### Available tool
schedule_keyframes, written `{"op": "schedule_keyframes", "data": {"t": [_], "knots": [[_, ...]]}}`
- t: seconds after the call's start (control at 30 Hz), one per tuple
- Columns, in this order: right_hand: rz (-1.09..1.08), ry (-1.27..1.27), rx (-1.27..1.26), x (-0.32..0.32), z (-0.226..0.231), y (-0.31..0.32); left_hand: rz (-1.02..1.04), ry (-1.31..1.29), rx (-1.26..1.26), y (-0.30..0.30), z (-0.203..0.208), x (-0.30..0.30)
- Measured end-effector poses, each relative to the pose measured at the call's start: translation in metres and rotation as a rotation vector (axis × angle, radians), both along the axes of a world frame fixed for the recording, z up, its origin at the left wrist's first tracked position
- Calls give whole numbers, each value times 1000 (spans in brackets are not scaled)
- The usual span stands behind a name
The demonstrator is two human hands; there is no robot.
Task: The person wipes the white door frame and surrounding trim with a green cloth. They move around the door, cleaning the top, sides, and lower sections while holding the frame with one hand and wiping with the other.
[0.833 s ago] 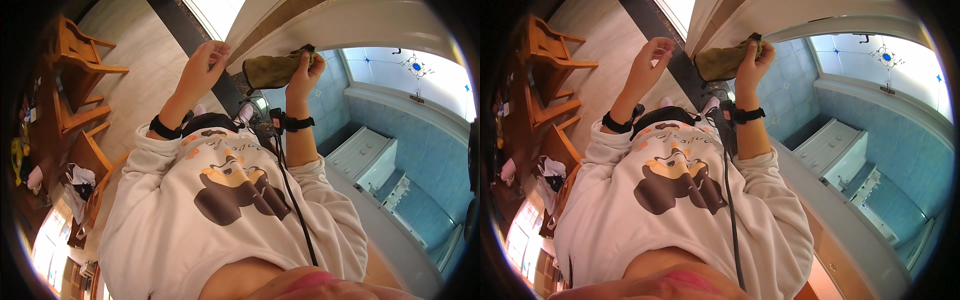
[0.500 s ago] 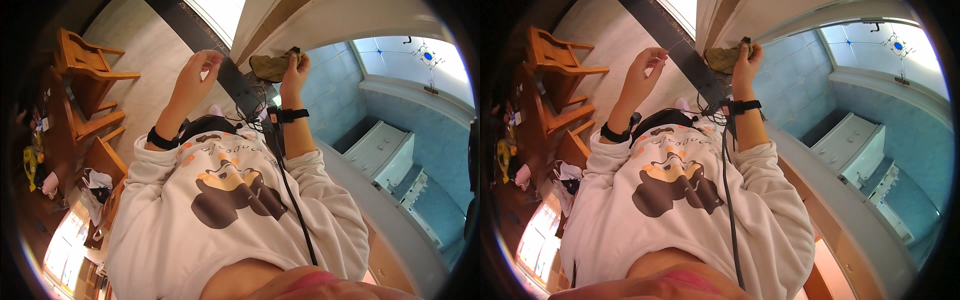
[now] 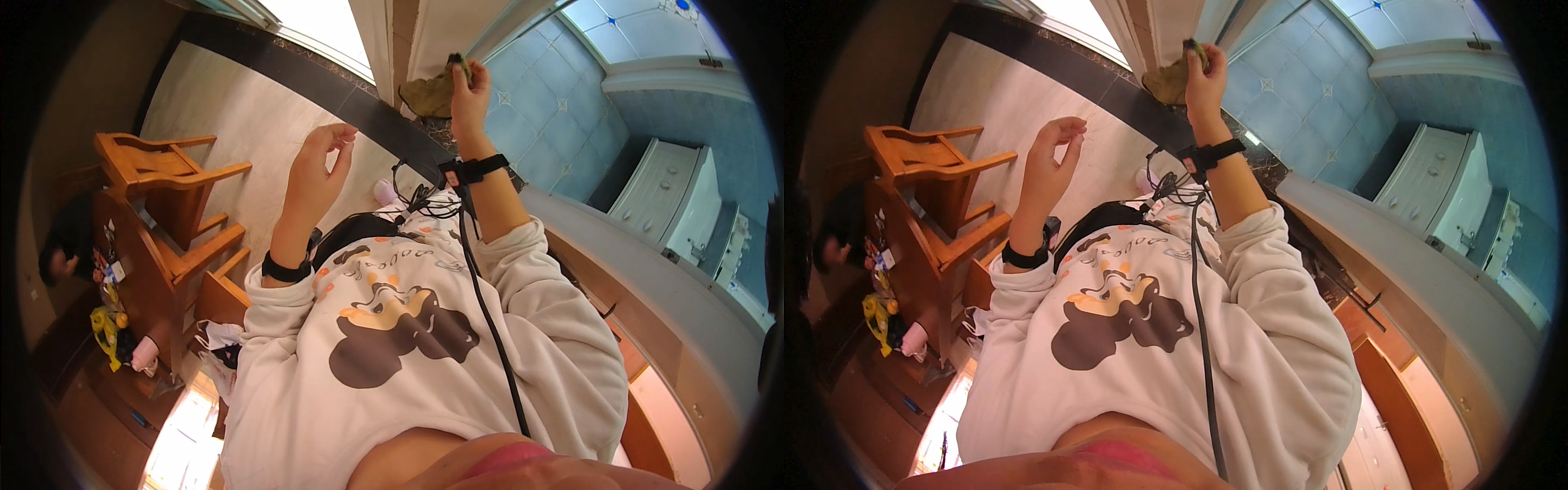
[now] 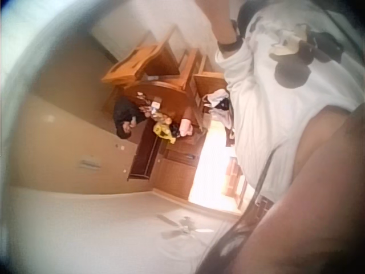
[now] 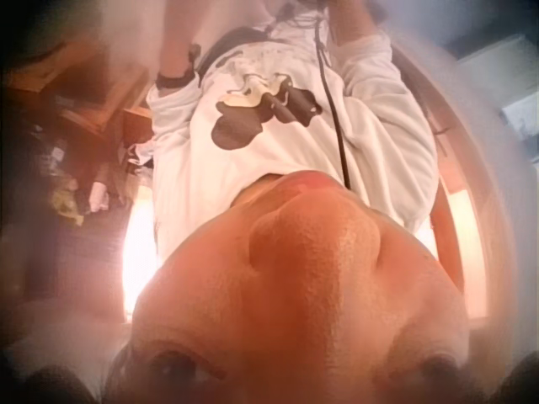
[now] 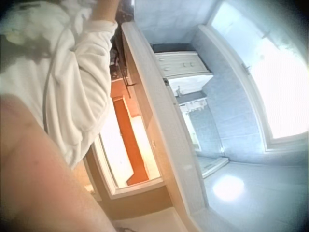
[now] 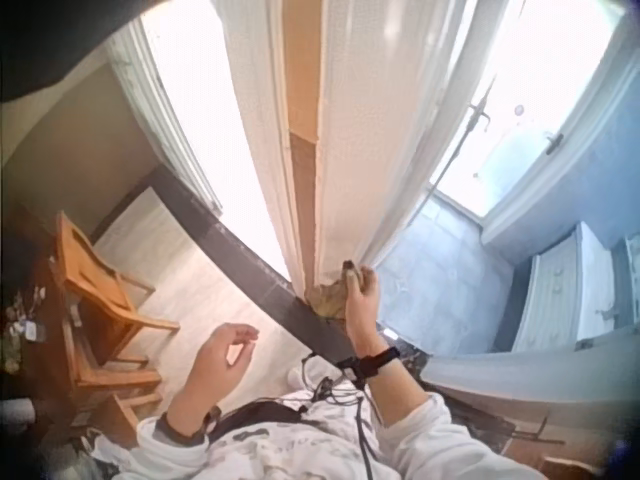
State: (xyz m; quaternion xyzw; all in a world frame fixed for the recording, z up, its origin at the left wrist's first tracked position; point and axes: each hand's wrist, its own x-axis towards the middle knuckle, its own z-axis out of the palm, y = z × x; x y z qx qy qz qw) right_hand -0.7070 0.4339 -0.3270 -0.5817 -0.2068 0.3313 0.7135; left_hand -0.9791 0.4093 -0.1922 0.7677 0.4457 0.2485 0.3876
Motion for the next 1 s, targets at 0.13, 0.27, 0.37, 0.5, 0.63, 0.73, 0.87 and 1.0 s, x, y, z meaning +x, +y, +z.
{"op": "schedule_keyframes", "data": {"t": [0.13,0.27,0.37,0.5,0.63,0.73,0.87,1.0], "knots": [[-157,-604,172,13,64,10,-17,-56,3,-2,-4,4],[-107,-527,195,13,62,17,-38,-72,19,-4,-4,14],[-109,-486,-53,4,38,16,-62,-40,10,-5,0,20],[-167,-615,132,3,41,18,-85,-7,18,-5,4,20],[-245,-891,250,17,78,25,-111,44,11,-5,2,20],[-212,-902,217,16,86,25,-110,20,22,-4,1,27],[-169,-823,90,1,61,22,-144,5,30,0,7,36],[-180,-759,16,1,68,21,-155,43,112,5,10,31]]}}
